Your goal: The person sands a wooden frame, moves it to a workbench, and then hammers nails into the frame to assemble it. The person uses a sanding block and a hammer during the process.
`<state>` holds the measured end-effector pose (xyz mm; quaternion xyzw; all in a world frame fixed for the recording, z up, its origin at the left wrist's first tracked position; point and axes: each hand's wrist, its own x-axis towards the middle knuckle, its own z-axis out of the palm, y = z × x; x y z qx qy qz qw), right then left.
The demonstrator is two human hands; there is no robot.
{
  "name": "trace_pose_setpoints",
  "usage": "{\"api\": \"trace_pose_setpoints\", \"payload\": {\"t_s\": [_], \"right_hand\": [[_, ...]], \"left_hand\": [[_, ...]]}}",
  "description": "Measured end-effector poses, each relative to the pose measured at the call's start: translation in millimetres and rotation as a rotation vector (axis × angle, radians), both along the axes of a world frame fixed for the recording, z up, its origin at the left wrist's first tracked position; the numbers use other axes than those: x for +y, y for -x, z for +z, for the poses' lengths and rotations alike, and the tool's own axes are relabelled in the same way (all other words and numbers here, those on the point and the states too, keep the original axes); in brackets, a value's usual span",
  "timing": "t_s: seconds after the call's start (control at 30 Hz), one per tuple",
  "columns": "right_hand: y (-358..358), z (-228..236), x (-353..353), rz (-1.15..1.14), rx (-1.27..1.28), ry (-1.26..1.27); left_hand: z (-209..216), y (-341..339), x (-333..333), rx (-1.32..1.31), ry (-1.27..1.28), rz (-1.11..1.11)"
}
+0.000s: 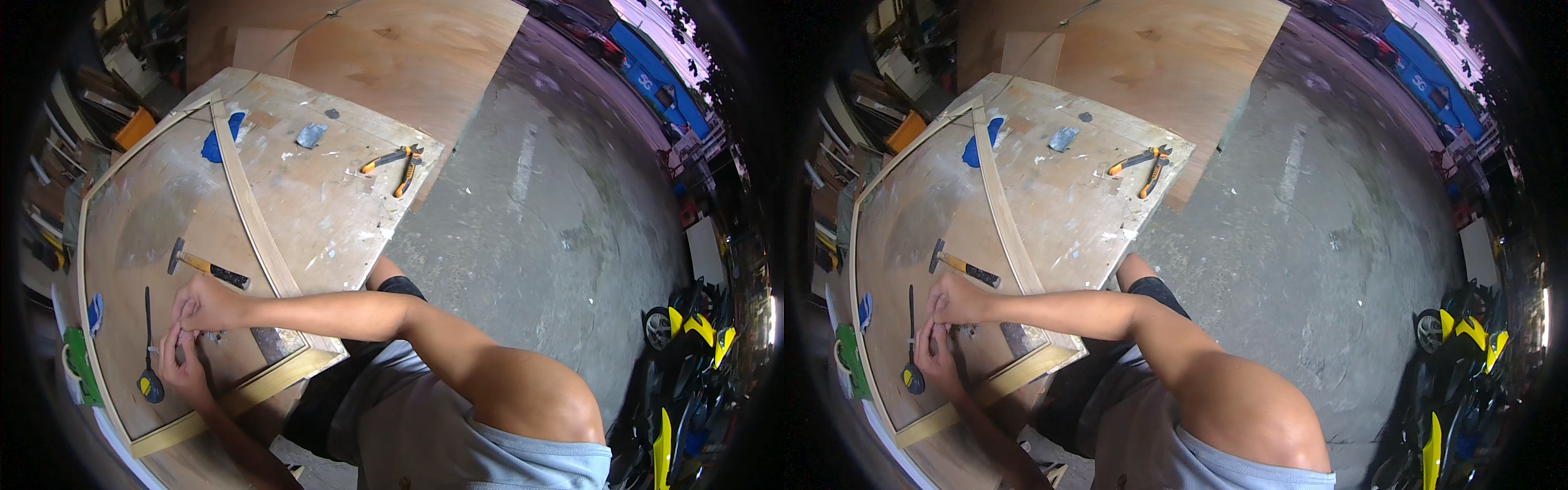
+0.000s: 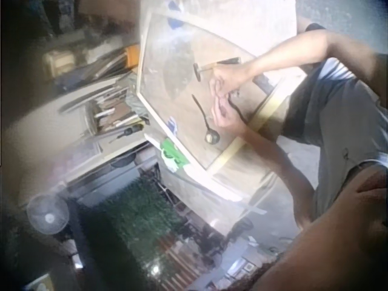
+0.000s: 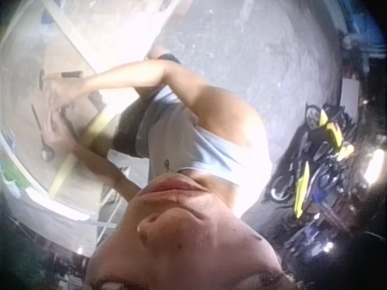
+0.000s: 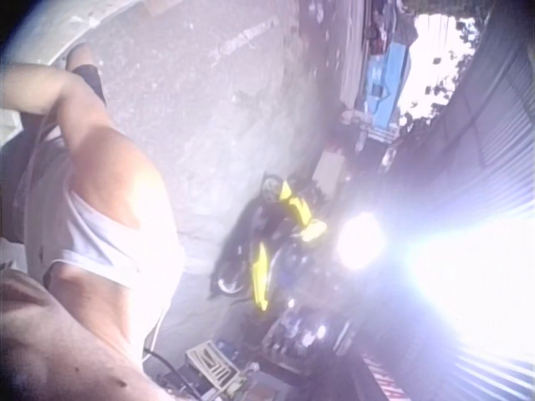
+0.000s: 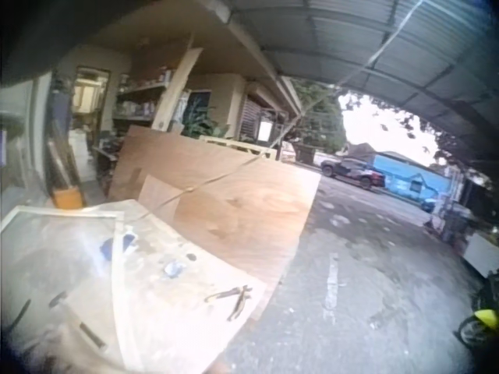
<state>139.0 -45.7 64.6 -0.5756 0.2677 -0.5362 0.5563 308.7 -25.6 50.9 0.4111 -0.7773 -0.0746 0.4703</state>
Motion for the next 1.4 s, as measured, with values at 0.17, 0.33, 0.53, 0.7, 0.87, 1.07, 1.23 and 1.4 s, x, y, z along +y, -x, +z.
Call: {"api": "trace_pose_setpoints", "payload": {"t_s": [0.17, 0.33, 0.53, 0.7, 0.87, 1.07, 1.23, 1.4], "right_hand": [[-8, -7, -5, 0.002, 0.007, 0.069], [-9, 1, 4, -0.007, 0.033, -0.015], [-12, 0, 8, -0.033, 0.014, -0.080], [-11, 1, 9, 0.002, -0.022, -0.074], [-11, 3, 8, 0.001, -0.012, -0.071], [-11, 3, 7, 0.004, -0.047, -0.092], [-14, 3, 3, 0.039, -0.079, -0.118], [-14, 9, -5, 0.054, 0.043, -0.131]], "left_hand": [[-6, -17, -3, 0.007, -0.014, 0.017], [-12, -18, -5, 0.019, 0.064, -0.001], [-6, -6, -2, 0.229, 0.054, -0.088], [-5, -7, -1, 0.250, 0.058, -0.105], [-4, -5, -2, 0.278, 0.065, -0.103], [-4, -6, -3, 0.352, 0.012, -0.135], [-7, -8, -4, 0.346, -0.024, -0.117], [-7, -8, -4, 0.280, -0.043, -0.008]]}}
